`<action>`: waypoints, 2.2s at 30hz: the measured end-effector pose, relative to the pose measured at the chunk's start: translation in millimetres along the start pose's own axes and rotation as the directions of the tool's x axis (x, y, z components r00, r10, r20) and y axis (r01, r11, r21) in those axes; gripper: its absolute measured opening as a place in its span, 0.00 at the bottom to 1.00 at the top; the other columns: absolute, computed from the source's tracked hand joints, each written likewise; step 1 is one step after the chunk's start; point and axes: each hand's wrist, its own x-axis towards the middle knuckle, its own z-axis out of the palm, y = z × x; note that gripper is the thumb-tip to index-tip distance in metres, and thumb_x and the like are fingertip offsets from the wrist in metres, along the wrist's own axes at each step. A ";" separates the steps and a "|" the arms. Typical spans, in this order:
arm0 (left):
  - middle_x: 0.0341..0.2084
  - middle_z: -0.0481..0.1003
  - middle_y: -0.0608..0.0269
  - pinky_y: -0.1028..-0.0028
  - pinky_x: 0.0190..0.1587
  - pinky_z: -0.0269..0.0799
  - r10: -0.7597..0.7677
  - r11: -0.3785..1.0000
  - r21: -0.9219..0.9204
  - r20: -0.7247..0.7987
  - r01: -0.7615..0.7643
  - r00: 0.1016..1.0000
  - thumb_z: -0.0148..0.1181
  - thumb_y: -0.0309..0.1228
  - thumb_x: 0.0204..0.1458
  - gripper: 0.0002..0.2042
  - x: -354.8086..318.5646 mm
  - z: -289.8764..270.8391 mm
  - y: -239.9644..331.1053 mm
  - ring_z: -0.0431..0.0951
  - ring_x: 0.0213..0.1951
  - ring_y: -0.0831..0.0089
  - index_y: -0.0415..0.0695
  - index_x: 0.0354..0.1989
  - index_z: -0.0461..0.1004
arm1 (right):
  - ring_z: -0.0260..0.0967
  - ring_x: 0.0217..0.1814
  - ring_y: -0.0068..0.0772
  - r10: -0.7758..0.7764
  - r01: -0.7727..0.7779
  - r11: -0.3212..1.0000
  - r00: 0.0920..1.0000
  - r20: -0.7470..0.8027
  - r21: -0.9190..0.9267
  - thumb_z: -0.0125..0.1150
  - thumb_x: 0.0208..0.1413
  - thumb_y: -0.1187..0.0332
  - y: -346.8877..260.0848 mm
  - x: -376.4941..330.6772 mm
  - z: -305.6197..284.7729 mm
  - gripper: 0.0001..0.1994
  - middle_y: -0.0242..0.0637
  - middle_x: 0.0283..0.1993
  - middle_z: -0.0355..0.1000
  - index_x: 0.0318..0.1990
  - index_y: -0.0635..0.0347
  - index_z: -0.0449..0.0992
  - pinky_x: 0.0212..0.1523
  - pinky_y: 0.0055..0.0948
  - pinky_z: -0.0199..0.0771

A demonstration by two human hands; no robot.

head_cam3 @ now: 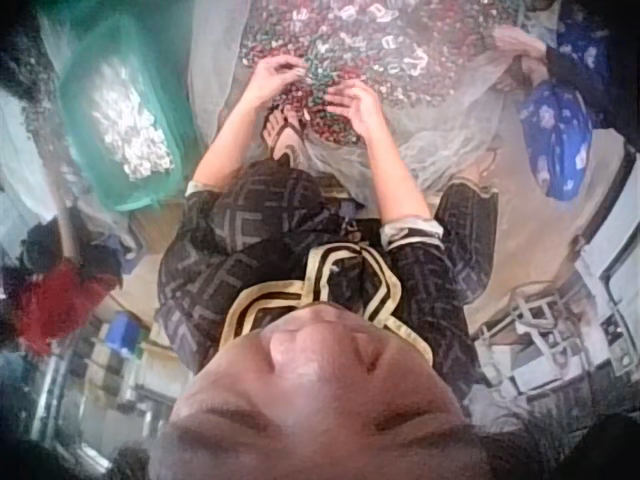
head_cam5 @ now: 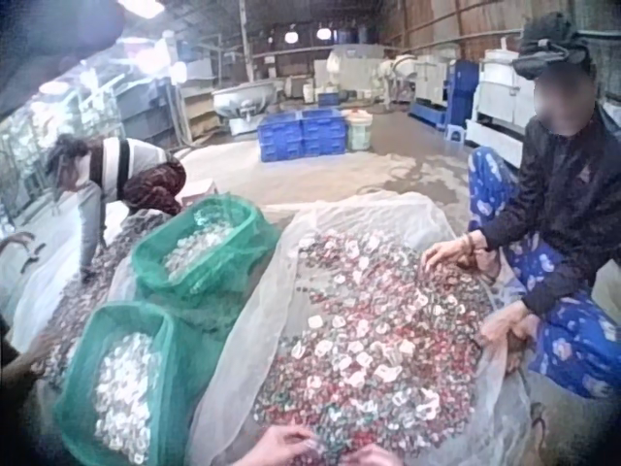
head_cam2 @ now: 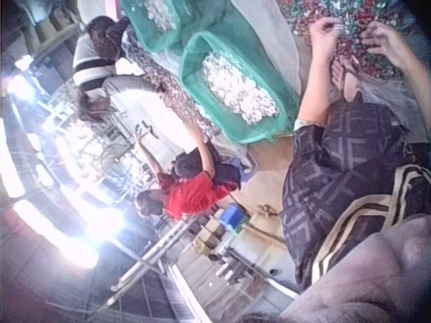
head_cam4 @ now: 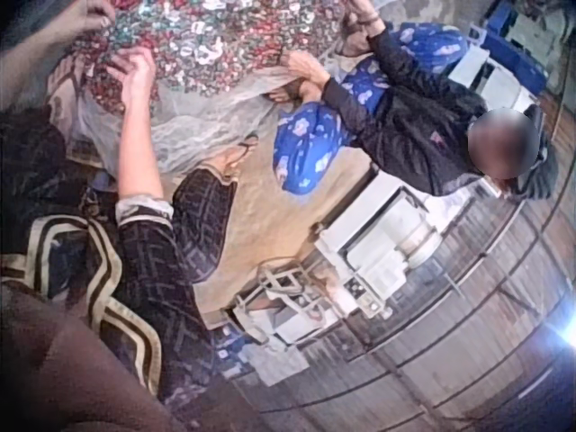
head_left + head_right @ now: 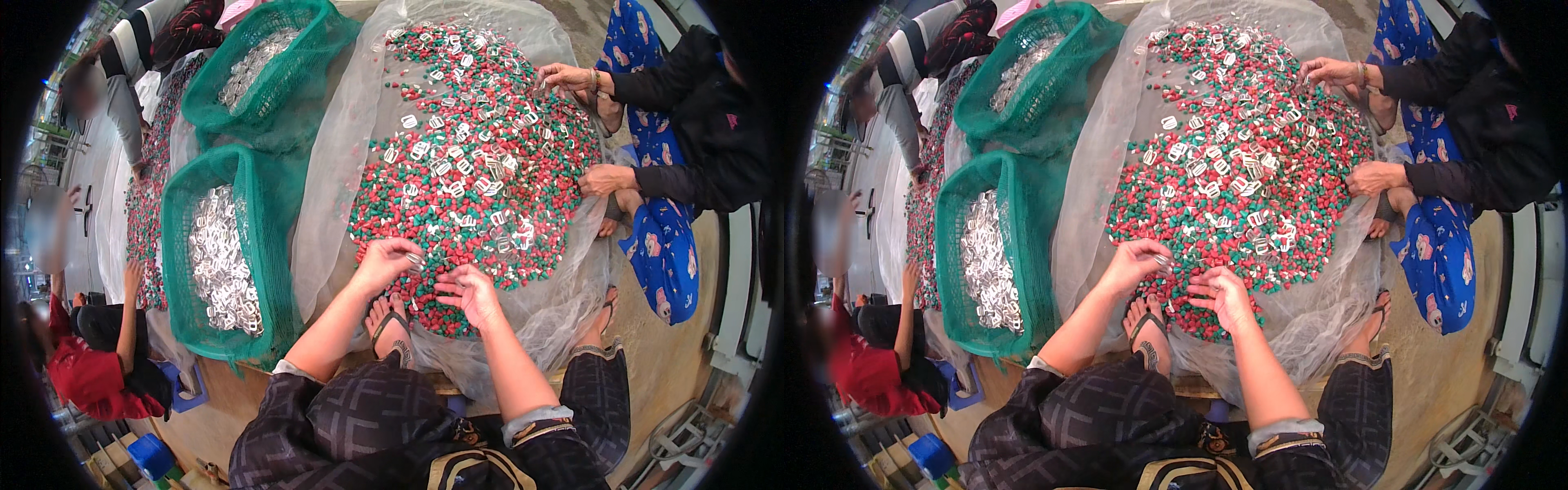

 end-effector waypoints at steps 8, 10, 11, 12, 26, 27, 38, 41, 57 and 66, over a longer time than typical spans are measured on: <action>0.42 0.72 0.56 0.69 0.46 0.69 0.305 0.594 0.631 0.399 -0.500 0.865 0.57 0.19 0.41 0.16 11.4 39.9 27.4 0.73 0.44 0.62 0.43 0.42 0.74 | 0.69 0.24 0.30 0.137 -0.116 0.980 0.983 -0.124 0.161 0.54 0.53 0.56 3.7 -2.1 -4.2 0.15 0.35 0.25 0.71 0.31 0.60 0.72 0.24 0.29 0.72; 0.40 0.72 0.55 0.66 0.46 0.69 0.397 0.498 0.754 0.241 -0.428 0.886 0.59 0.23 0.41 0.16 49.8 17.9 21.0 0.73 0.42 0.60 0.42 0.43 0.73 | 0.66 0.20 0.26 0.107 -0.088 0.989 0.981 -0.163 0.123 0.56 0.52 0.58 2.9 3.4 -25.3 0.13 0.33 0.22 0.69 0.27 0.59 0.72 0.20 0.25 0.66; 0.39 0.72 0.55 0.64 0.45 0.69 0.465 0.434 0.836 0.112 -0.336 0.878 0.60 0.26 0.41 0.16 67.2 4.6 21.2 0.73 0.40 0.59 0.42 0.43 0.73 | 0.64 0.19 0.25 0.098 -0.081 0.991 0.981 -0.165 0.106 0.57 0.51 0.59 1.9 5.1 -30.5 0.12 0.32 0.20 0.68 0.26 0.59 0.72 0.19 0.23 0.64; 0.38 0.72 0.53 0.62 0.47 0.67 0.527 0.310 0.918 0.050 -0.247 0.848 0.59 0.30 0.42 0.19 85.8 -11.8 14.2 0.72 0.41 0.57 0.42 0.46 0.71 | 0.59 0.16 0.22 0.064 -0.039 0.993 0.969 -0.240 0.108 0.58 0.51 0.61 -3.1 2.9 -26.1 0.12 0.30 0.18 0.65 0.23 0.59 0.71 0.15 0.20 0.55; 0.37 0.71 0.54 0.64 0.46 0.67 0.141 0.382 0.802 0.440 -0.459 0.887 0.66 0.41 0.35 0.27 73.6 43.3 0.3 0.72 0.43 0.58 0.46 0.46 0.68 | 0.49 0.13 0.16 -0.097 0.107 0.994 0.840 -0.534 -0.013 0.56 0.53 0.63 -3.0 8.4 -55.7 0.09 0.26 0.18 0.59 0.34 0.59 0.71 0.12 0.18 0.48; 0.36 0.71 0.55 0.64 0.45 0.68 0.168 0.302 0.814 0.466 -0.496 0.869 0.68 0.39 0.32 0.28 66.6 46.5 -4.2 0.72 0.43 0.58 0.46 0.46 0.68 | 0.49 0.12 0.16 -0.090 0.105 0.994 0.841 -0.534 -0.004 0.56 0.53 0.64 -3.2 9.5 -56.0 0.08 0.26 0.18 0.59 0.33 0.58 0.71 0.12 0.19 0.47; 0.40 0.75 0.57 0.72 0.42 0.73 0.063 0.631 0.708 0.360 -0.317 0.931 0.56 0.15 0.38 0.23 31.0 36.9 16.0 0.76 0.42 0.67 0.44 0.47 0.70 | 0.50 0.13 0.14 -0.210 0.180 0.978 0.800 -0.563 -0.109 0.59 0.52 0.66 0.0 10.9 -56.1 0.07 0.23 0.16 0.60 0.28 0.58 0.72 0.13 0.19 0.46; 0.41 0.75 0.58 0.73 0.41 0.73 0.065 0.676 0.691 0.289 -0.255 0.955 0.54 0.15 0.39 0.22 27.5 28.6 23.5 0.76 0.42 0.72 0.44 0.47 0.71 | 0.52 0.15 0.12 -0.470 0.329 0.881 0.685 -0.557 -0.340 0.60 0.50 0.67 4.7 15.9 -52.7 0.07 0.22 0.17 0.61 0.29 0.60 0.73 0.16 0.17 0.50; 0.34 0.74 0.59 0.65 0.43 0.69 0.217 0.119 0.898 0.392 -0.423 0.894 0.65 0.31 0.37 0.16 31.6 25.4 -2.2 0.73 0.41 0.60 0.46 0.38 0.75 | 0.67 0.22 0.27 -0.646 0.157 0.361 0.753 -0.125 -0.919 0.64 0.43 0.64 -5.0 15.0 -38.2 0.09 0.33 0.21 0.70 0.31 0.58 0.77 0.27 0.28 0.67; 0.29 0.75 0.61 0.71 0.39 0.70 0.330 0.711 0.622 0.116 -0.328 0.937 0.60 0.27 0.46 0.05 38.7 5.3 -8.8 0.74 0.34 0.71 0.39 0.29 0.75 | 0.54 0.15 0.18 -0.165 0.185 0.982 0.929 -0.331 0.027 0.55 0.49 0.72 -38.3 -7.2 -33.2 0.07 0.28 0.20 0.61 0.22 0.57 0.65 0.14 0.19 0.54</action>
